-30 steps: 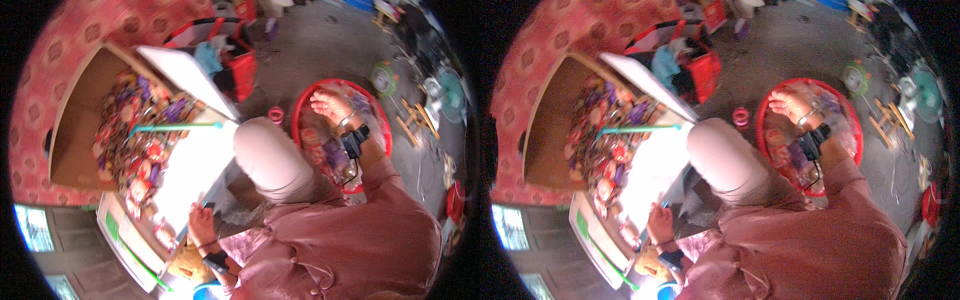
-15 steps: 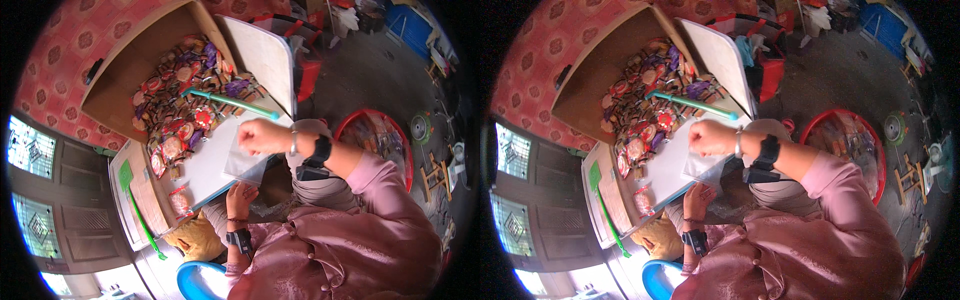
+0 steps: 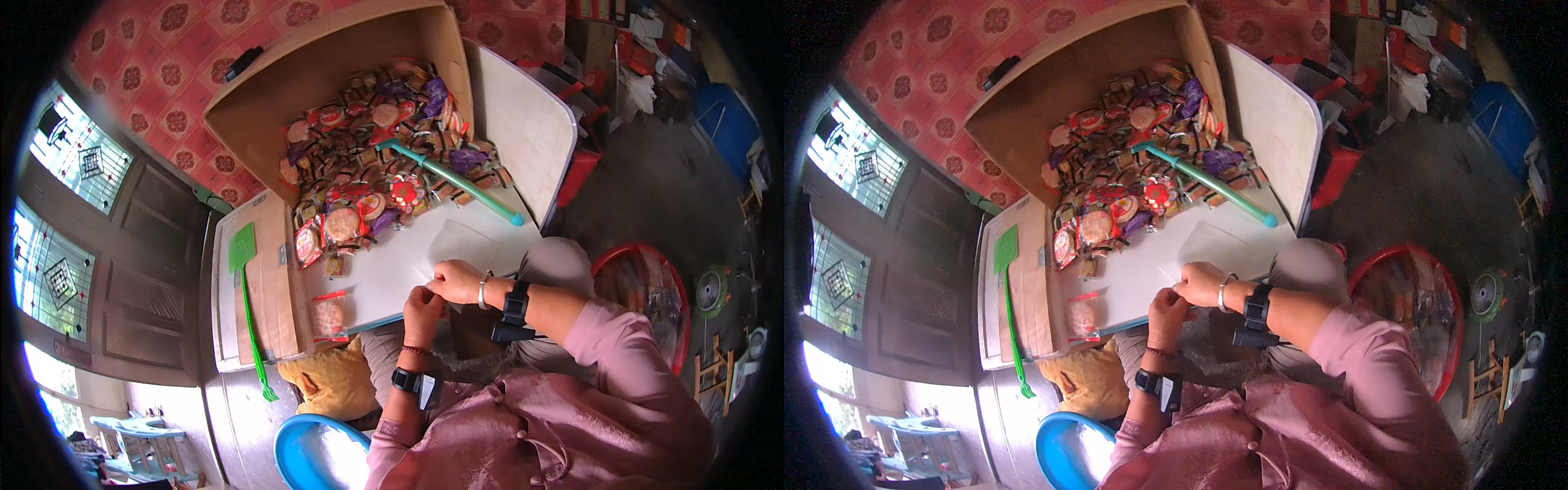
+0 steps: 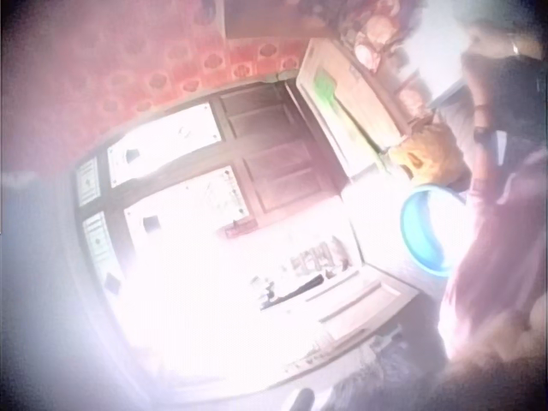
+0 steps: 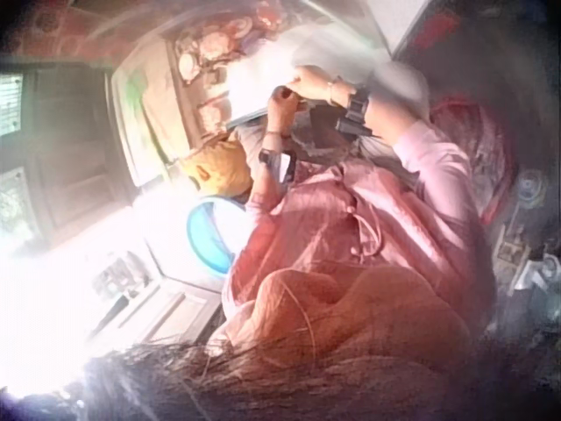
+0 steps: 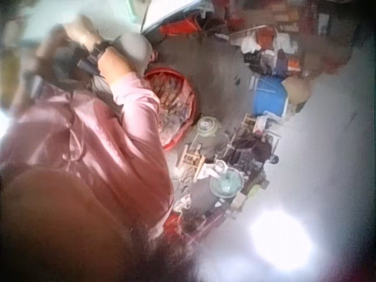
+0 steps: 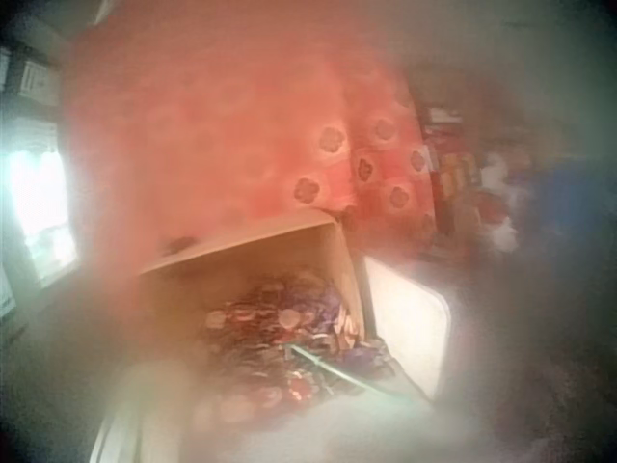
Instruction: The person picks up small food packets from a red basin and a cardboard box and places them into clear plastic bags by hand.
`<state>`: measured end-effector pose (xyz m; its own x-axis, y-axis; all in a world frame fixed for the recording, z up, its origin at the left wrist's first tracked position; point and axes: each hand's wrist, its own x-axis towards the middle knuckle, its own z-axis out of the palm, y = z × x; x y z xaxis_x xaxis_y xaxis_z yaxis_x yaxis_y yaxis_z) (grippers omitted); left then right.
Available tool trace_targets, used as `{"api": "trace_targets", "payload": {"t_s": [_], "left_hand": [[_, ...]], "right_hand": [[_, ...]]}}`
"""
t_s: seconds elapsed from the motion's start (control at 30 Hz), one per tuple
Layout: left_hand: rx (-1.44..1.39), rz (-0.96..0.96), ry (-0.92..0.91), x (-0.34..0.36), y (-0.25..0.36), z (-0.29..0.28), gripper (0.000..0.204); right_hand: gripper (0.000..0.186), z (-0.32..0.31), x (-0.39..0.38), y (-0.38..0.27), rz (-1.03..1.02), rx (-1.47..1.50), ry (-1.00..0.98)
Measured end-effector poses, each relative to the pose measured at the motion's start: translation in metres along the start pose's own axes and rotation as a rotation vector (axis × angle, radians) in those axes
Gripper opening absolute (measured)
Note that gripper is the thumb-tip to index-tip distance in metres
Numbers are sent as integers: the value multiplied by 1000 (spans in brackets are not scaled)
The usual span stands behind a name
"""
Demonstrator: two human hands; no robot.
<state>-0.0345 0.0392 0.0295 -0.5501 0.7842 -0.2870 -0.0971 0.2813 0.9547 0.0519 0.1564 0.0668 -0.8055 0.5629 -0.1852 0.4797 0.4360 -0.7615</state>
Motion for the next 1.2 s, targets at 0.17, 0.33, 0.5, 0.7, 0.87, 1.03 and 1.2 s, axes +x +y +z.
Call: {"api": "trace_targets", "payload": {"t_s": [0.17,0.33,0.5,0.7,0.87,1.03,1.2], "left_hand": [[-37,18,-15,7,-6,1,20],[-45,173,104,9,-5,4,24],[-112,132,-72,8,5,-1,33],[-121,100,-160,12,5,0,33],[-220,51,-177,13,2,1,31],[-505,-42,-187,10,8,1,31],[-432,63,-120,2,19,4,25]], "right_hand": [[26,5,1,5,-33,66,122],[25,7,6,10,-37,35,123],[25,4,6,6,37,64,105],[24,0,2,1,28,177,144],[22,0,5,2,-41,127,225],[21,-1,6,4,-60,174,196],[20,1,7,3,-127,152,216]]}}
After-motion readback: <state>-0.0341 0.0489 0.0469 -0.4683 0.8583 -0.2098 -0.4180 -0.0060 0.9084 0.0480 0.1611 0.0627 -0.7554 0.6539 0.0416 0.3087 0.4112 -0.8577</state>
